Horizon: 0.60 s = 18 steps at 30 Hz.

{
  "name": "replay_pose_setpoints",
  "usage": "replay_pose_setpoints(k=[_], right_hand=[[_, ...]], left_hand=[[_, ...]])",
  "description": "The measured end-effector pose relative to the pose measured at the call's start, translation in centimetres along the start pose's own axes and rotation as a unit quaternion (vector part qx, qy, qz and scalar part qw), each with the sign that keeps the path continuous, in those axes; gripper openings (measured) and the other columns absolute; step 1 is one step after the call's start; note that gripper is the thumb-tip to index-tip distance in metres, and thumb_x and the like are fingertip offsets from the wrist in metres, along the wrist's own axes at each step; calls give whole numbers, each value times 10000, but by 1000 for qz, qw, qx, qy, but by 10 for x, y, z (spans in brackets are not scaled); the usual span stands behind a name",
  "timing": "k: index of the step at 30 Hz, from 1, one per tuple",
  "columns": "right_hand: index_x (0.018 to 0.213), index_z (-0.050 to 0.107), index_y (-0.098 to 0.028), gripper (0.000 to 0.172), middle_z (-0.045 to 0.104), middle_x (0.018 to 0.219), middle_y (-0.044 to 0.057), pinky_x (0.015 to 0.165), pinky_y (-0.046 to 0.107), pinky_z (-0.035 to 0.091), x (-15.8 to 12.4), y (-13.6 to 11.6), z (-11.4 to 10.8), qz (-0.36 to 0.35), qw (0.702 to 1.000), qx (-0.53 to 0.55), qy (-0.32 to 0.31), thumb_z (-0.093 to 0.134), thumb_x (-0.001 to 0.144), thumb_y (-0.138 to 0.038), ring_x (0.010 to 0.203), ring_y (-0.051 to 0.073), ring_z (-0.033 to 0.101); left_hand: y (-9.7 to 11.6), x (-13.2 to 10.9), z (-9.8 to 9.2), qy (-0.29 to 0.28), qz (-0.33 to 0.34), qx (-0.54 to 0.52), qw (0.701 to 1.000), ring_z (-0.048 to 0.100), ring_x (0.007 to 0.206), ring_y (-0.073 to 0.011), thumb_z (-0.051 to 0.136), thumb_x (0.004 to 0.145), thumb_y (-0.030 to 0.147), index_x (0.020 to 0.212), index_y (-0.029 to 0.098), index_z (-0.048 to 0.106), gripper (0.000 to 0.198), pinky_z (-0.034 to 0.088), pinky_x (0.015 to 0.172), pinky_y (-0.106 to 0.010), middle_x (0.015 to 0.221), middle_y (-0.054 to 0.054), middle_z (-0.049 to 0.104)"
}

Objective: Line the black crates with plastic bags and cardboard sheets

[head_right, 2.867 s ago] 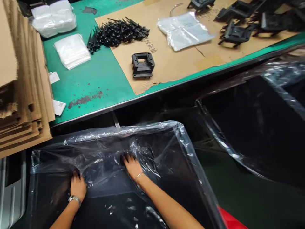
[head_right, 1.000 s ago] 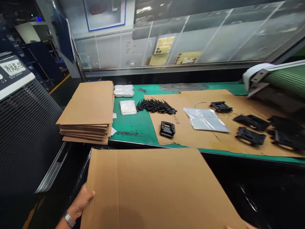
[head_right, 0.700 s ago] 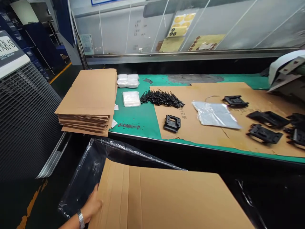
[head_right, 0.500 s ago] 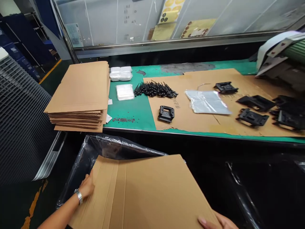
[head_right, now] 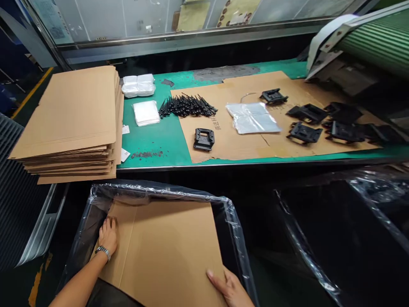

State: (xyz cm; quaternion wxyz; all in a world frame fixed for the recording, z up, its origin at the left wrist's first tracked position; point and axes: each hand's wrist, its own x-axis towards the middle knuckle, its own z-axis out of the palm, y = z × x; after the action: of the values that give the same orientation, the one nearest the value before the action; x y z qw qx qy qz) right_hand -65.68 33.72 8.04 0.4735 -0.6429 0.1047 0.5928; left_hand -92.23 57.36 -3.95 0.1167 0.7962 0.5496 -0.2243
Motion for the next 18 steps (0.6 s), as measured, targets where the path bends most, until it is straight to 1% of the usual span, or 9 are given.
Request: replay_pose_setpoints(k=[3, 4, 6, 7, 9, 11, 12, 15, 18], right_hand=[[913, 590, -149, 485, 686, 839, 107, 755, 415, 520, 36, 15, -5, -22, 999, -32, -8, 704, 536, -432, 798, 301, 642], [899, 591, -143, 466, 687, 829, 106, 744, 410, 521, 49, 20, -8, -29, 998, -52, 6, 690, 540, -423, 799, 301, 641], [870, 596, -136, 370, 687, 819, 102, 721, 376, 523, 72, 28, -13, -36, 989, -125, 65, 638, 590, -374, 816, 290, 638], [863, 598, -136, 301, 687, 829, 99, 714, 345, 520, 83, 31, -15, -30, 976, -188, 103, 601, 634, -332, 832, 273, 637], [867, 599, -135, 201, 683, 865, 94, 712, 284, 505, 101, 36, -18, -3, 926, -332, 178, 530, 712, -242, 859, 234, 633], [892, 596, -126, 181, 672, 917, 109, 724, 254, 485, 114, 40, -21, 25, 873, -431, 226, 501, 752, -190, 885, 218, 626], [908, 593, -117, 184, 664, 939, 126, 733, 254, 477, 120, 42, -22, 35, 858, -454, 239, 499, 765, -185, 898, 222, 622], [961, 574, -82, 223, 647, 944, 181, 735, 287, 468, 134, 48, -25, 58, 837, -475, 266, 492, 795, -206, 910, 255, 616], [1038, 534, -61, 285, 646, 890, 202, 708, 336, 476, 146, 54, -27, 75, 817, -493, 289, 457, 827, -237, 855, 276, 630]], left_hand=[[8, 5, 15, 5, 26, 24, 999, 239, 1282, -328, 281, 828, 167, 1292, 68, 377, 484, 234, 998, -444, 1363, -221, 336], [11, 7, 20, 9, 27, 36, 999, 243, 1277, -346, 278, 829, 177, 1285, 60, 386, 483, 240, 989, -460, 1359, -237, 334], [17, 11, 30, 18, 24, 64, 998, 278, 1255, -367, 269, 828, 176, 1288, 51, 380, 489, 254, 972, -477, 1356, -260, 324], [19, 13, 35, 21, 23, 76, 997, 299, 1242, -370, 267, 829, 180, 1293, 53, 371, 492, 255, 968, -479, 1356, -264, 323], [23, 19, 46, 17, 20, 95, 995, 322, 1227, -374, 270, 832, 199, 1301, 60, 359, 497, 239, 974, -490, 1357, -263, 321], [26, 26, 57, 7, 21, 103, 994, 315, 1230, -377, 276, 839, 238, 1305, 66, 350, 503, 225, 981, -499, 1364, -259, 310], [26, 30, 62, 1, 23, 104, 994, 306, 1235, -379, 277, 843, 263, 1308, 66, 343, 509, 225, 981, -500, 1367, -260, 302], [26, 41, 72, -35, 38, 93, 994, 275, 1252, -379, 296, 845, 351, 1328, 65, 298, 562, 246, 977, -483, 1374, -264, 278], [27, 51, 75, -78, 41, 72, 994, 264, 1258, -358, 308, 832, 436, 1353, 93, 242, 626, 301, 944, -470, 1365, -235, 301]])
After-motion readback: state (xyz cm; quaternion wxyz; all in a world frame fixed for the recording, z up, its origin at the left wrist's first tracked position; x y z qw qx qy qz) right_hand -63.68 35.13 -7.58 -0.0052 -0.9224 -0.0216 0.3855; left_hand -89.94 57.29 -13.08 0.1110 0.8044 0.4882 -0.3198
